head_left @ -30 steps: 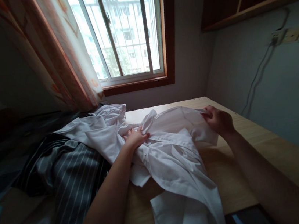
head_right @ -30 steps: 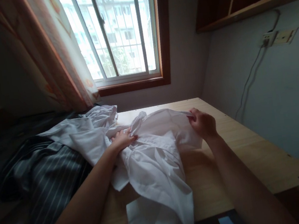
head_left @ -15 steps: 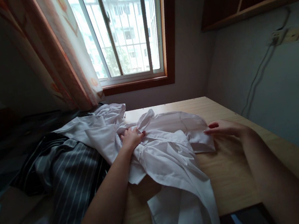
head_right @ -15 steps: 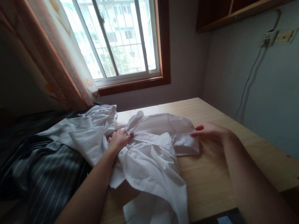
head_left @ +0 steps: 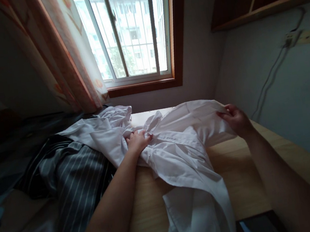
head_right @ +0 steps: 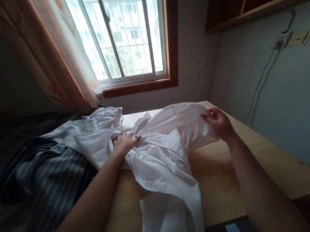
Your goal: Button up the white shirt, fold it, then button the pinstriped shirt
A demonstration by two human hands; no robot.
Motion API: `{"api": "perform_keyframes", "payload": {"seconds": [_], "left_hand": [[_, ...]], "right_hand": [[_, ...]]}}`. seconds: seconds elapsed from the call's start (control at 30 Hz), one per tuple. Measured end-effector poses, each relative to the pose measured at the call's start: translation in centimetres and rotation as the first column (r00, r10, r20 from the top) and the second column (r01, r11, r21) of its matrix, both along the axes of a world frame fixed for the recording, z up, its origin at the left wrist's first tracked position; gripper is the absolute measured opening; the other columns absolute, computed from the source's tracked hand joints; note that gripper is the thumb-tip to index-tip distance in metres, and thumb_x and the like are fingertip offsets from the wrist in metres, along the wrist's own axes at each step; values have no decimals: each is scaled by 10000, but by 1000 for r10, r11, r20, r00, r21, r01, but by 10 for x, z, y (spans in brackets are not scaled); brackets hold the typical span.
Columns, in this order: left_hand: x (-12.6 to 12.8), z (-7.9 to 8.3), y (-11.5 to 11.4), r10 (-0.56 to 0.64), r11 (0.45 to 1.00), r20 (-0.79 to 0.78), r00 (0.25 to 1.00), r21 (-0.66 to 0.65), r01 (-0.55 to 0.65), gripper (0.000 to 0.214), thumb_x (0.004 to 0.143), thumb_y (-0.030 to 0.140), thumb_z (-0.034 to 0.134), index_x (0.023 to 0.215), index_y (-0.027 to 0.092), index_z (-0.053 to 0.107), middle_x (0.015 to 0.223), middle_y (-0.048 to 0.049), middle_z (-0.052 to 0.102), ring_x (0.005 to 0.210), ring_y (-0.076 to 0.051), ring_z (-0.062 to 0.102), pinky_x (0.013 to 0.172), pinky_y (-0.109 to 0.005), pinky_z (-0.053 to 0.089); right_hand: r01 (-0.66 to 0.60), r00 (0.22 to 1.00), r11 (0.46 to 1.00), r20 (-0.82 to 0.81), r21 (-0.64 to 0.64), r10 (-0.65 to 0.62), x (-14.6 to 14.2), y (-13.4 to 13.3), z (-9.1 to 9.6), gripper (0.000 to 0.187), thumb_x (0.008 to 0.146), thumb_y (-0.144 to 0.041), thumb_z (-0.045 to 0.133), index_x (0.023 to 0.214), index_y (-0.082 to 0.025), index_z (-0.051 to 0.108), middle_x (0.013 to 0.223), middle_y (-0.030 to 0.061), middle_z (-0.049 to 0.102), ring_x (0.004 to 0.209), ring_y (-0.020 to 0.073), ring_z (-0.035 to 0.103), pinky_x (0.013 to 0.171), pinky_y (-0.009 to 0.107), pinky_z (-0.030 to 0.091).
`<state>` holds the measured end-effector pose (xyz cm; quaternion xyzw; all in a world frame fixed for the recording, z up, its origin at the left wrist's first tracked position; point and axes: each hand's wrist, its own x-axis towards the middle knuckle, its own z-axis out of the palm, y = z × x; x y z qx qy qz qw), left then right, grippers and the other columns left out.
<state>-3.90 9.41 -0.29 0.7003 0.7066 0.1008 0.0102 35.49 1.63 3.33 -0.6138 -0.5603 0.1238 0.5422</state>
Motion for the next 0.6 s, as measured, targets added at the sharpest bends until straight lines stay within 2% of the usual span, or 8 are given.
{"api": "perform_keyframes", "payload": {"seconds": [0.03,0.1,0.17,0.2,0.3,0.43,0.5,0.6], "left_hand": [[0,0,-1,-2,1000,-4,1000,4,2,656,868,673,411,1356,263,566,1418,-159,507,1287,-398,444,1056,-594,326],[1,-1,-2,-14,1000,-14,1000,9,14,656,880,665,393,1367,256,556,1431,-165,492,1304,-395,427,1065,-594,314],[1,-1,-4,-24,1000,-19,1000,7,24,646,883,663,397,1361,260,559,1442,-161,483,1313,-390,418,1074,-586,306],[2,-1,-4,-28,1000,-19,999,6,28,640,884,663,399,1357,263,562,1444,-159,482,1317,-387,414,1076,-582,304],[1,-2,-5,-33,999,-16,999,7,34,640,892,664,387,1365,266,553,1462,-160,464,1336,-387,394,1077,-584,297],[1,-2,-5,-35,999,-16,999,14,35,634,899,645,391,1365,248,555,1451,-160,478,1329,-391,404,1081,-577,294],[1,-2,-4,-34,999,-15,999,15,34,632,901,636,395,1361,235,560,1440,-164,487,1321,-391,412,1081,-581,291],[1,-2,-3,-37,999,-11,999,17,37,624,902,631,396,1353,235,564,1429,-166,495,1315,-387,414,1073,-595,295]], "right_hand": [[118,976,992,179,53,-125,2,-4,3,328,778,-542,635,897,-236,627,802,57,613,807,247,564,700,340,433],[296,819,932,446,211,-361,6,-11,10,340,833,-508,599,962,-204,677,915,131,622,952,318,532,792,403,394],[385,671,859,537,337,-511,9,-14,11,380,866,-489,569,1036,-172,694,1024,188,606,1039,370,482,846,464,353],[407,632,841,555,357,-542,11,-14,9,386,869,-474,569,1062,-164,694,1065,202,596,1064,385,463,862,489,341],[447,609,862,625,238,-488,15,-6,-9,363,854,-397,582,1133,-183,674,1201,199,564,1167,409,411,928,577,314],[456,674,879,698,-138,-240,19,7,-37,483,844,-382,567,1298,-218,574,1292,192,545,1260,416,390,968,692,287],[423,706,873,692,-242,-151,18,10,-40,516,841,-401,570,1310,-186,570,1260,212,573,1231,419,439,955,672,341],[311,755,922,649,-232,-92,6,12,-33,414,832,-349,575,1177,-136,662,1197,213,620,1159,375,529,952,546,428]]}}
